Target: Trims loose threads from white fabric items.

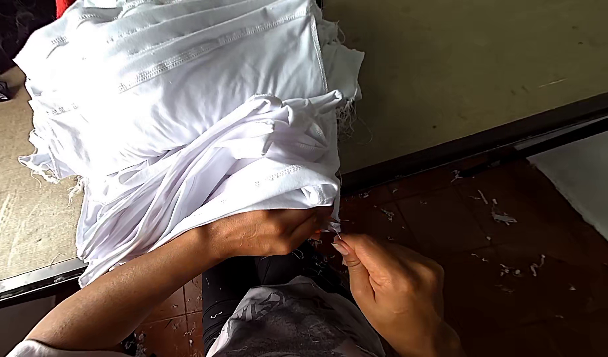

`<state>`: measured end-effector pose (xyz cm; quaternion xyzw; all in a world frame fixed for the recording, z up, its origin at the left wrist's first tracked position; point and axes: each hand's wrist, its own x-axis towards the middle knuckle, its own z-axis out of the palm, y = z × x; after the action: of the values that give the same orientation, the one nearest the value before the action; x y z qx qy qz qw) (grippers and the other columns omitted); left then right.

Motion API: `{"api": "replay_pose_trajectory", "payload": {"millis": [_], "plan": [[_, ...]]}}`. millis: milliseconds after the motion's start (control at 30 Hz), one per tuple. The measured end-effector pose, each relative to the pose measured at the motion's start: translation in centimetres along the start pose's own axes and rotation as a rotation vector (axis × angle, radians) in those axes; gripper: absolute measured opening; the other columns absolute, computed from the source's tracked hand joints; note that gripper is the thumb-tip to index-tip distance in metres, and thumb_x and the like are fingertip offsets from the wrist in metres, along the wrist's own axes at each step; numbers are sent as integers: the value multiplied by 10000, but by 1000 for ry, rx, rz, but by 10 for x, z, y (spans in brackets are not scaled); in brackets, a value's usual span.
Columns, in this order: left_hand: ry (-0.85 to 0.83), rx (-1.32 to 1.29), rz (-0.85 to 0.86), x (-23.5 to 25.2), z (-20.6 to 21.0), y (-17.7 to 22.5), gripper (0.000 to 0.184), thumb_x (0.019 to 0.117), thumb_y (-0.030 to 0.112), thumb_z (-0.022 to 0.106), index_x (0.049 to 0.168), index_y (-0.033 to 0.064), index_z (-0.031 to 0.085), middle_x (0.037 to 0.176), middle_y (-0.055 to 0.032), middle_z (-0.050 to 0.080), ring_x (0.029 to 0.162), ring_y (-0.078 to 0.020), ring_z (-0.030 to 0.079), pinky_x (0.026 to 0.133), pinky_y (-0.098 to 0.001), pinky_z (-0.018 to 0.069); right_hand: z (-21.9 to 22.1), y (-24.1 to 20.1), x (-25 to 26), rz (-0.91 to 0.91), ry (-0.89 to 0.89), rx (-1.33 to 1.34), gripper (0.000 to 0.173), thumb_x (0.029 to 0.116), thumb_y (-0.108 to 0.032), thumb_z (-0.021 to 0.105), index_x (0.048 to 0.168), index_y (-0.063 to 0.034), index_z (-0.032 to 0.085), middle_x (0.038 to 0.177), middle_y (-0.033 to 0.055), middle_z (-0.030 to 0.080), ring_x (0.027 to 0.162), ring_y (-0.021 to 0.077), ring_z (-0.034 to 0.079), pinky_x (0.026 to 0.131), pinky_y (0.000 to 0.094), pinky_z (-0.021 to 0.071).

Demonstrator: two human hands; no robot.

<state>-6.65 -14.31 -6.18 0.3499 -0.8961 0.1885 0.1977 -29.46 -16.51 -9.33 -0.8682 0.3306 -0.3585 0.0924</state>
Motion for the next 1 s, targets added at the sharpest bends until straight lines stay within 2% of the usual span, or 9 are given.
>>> {"api": "replay_pose_trajectory", "payload": {"millis": [133, 233, 333, 400, 467, 533, 667, 833, 1000], "plan": [[53, -8, -15, 3, 7, 1, 227, 1032, 97, 571, 1077, -54, 735, 852, -117, 722, 806, -174, 682, 746, -256, 520, 4, 2, 0, -36, -3, 186, 330, 1053, -207, 481, 817, -81, 675, 626, 12, 600, 575, 79, 574, 517, 214, 432], [34, -73, -115, -4, 6, -6, 241, 1040, 167, 578, 1039, -15, 735, 861, -110, 727, 864, -184, 710, 798, -290, 550, -6, 20, -13, -89, -348, 209, 344, 1054, -302, 482, 815, -178, 698, 647, -72, 603, 583, 30, 584, 511, 191, 468], [-8, -122, -220, -12, -1, -13, 345, 1037, 351, 581, 1068, 31, 709, 841, -81, 693, 822, -171, 677, 764, -301, 537, -15, 39, -26, 130, -740, -76, 235, 869, -302, 787, 814, -76, 753, 611, 107, 641, 561, 336, 664, 487, 546, 502], [-25, -179, -220, -13, -4, -13, 398, 993, 422, 630, 1079, 38, 692, 813, -60, 681, 782, -144, 667, 728, -275, 535, -12, 50, -26, 216, -516, -88, 344, 821, -391, 801, 843, -58, 718, 644, 86, 633, 552, 292, 644, 481, 510, 505], [-31, -242, -192, -12, -4, -9, 383, 965, 386, 676, 1080, 22, 677, 817, -58, 680, 791, -126, 667, 738, -245, 532, -7, 46, -16, 243, -246, 56, 455, 940, -534, 616, 986, -87, 686, 745, -17, 598, 570, 80, 534, 484, 260, 443], [-29, -282, -174, -11, -2, -6, 363, 972, 346, 676, 1100, 6, 690, 873, -78, 706, 859, -141, 680, 810, -264, 534, 1, 35, -2, 234, -115, 226, 484, 987, -511, 591, 1115, -52, 676, 898, 7, 605, 659, 17, 501, 544, 169, 406], [-52, -257, -174, -3, -5, -5, 343, 1012, 325, 628, 1098, -2, 685, 868, -85, 706, 854, -156, 685, 814, -291, 541, 11, 26, 11, 154, -29, 289, 202, 991, -246, 630, 944, -71, 720, 1067, 49, 606, 911, 11, 590, 753, 110, 492], [-53, -54, -133, 4, -11, 0, 296, 1039, 259, 589, 1070, 0, 730, 798, -76, 689, 742, -163, 668, 657, -265, 517, 0, 22, 10, 117, 16, 292, 196, 992, -209, 619, 886, -63, 696, 1057, 25, 590, 918, -28, 562, 769, 71, 467], [-24, 78, -82, 16, -10, 4, 269, 1042, 158, 559, 1099, -43, 729, 813, -115, 653, 598, -189, 557, 468, -284, 374, -3, 17, 10, 100, 25, 236, 201, 1007, -206, 589, 907, -57, 678, 1064, 47, 583, 927, -11, 557, 772, 78, 457]]}}
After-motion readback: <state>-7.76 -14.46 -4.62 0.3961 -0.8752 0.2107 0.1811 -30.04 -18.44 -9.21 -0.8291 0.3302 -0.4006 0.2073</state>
